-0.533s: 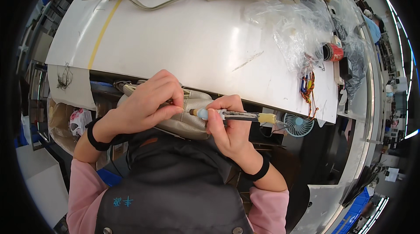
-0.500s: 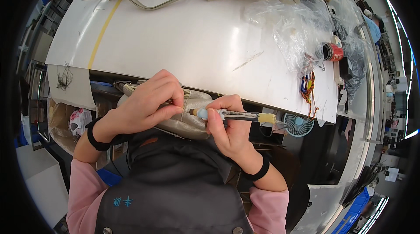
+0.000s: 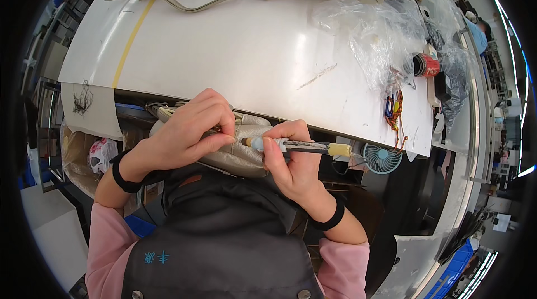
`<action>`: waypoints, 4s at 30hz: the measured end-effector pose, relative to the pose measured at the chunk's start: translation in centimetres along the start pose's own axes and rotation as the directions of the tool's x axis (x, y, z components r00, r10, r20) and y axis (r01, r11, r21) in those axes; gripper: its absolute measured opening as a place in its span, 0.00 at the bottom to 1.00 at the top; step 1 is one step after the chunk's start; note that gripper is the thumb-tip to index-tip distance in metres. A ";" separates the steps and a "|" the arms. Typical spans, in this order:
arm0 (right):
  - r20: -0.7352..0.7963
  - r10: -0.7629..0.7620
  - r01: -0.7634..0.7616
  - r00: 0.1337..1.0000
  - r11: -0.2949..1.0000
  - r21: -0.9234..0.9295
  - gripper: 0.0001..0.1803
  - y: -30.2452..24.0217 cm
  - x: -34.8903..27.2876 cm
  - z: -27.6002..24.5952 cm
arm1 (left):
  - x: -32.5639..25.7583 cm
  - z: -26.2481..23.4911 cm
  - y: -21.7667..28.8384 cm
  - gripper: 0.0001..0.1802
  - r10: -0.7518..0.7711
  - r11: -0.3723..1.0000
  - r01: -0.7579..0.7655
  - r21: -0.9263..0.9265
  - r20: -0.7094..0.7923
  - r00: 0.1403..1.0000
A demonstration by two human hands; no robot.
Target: The person organizes beige handbags on a white table and uses a pen-like tool to apply a substance to the zipper pulls and edges of the bags. They handle the bags one at a time, opening zippers and applying the tool to specific points before placing the bags back on the table.
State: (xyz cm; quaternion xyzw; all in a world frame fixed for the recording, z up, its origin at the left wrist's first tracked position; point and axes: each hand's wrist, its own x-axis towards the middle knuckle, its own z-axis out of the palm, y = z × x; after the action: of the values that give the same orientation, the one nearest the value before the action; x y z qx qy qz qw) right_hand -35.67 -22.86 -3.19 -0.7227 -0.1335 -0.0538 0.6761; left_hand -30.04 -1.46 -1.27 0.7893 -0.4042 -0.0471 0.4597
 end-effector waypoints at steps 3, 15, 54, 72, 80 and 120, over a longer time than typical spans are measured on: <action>0.004 -0.001 0.001 1.000 1.000 -0.001 0.04 -0.1 0.0 0.0 | 0.0 0.0 0.0 0.08 -0.005 1.000 0.005 -0.002 0.008 1.000; -0.101 0.044 -0.035 0.994 0.995 0.096 0.12 0.0 0.3 0.1 | -0.4 -0.7 0.1 0.09 -0.258 0.955 0.233 -0.184 -0.123 0.958; -0.076 0.170 -0.169 0.983 0.985 0.023 0.05 -0.6 0.3 0.2 | 0.0 1.6 -2.4 0.08 0.295 0.925 -0.213 0.314 -0.242 0.924; -0.125 0.175 -0.182 0.977 0.982 -0.044 0.12 -0.9 0.5 0.5 | -0.1 1.3 -2.5 0.09 0.126 0.971 -0.056 0.234 -0.298 0.946; -0.181 0.184 -0.165 0.966 0.980 0.113 0.15 -0.7 0.8 0.5 | -2.1 -0.6 -1.6 0.23 -0.021 0.974 0.056 0.218 -0.159 0.987; -0.505 -0.165 0.198 0.847 0.980 0.012 0.14 -2.0 7.2 -4.2 | -1.4 -19.6 -10.7 0.32 -0.101 0.634 0.428 0.644 -0.480 0.871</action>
State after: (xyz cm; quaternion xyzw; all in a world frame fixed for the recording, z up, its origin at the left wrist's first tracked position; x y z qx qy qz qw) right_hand -28.91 -26.06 0.97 -0.6462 -0.0224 -0.2990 0.7018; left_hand -15.90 15.68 1.35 0.9494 -0.1623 0.2126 0.1644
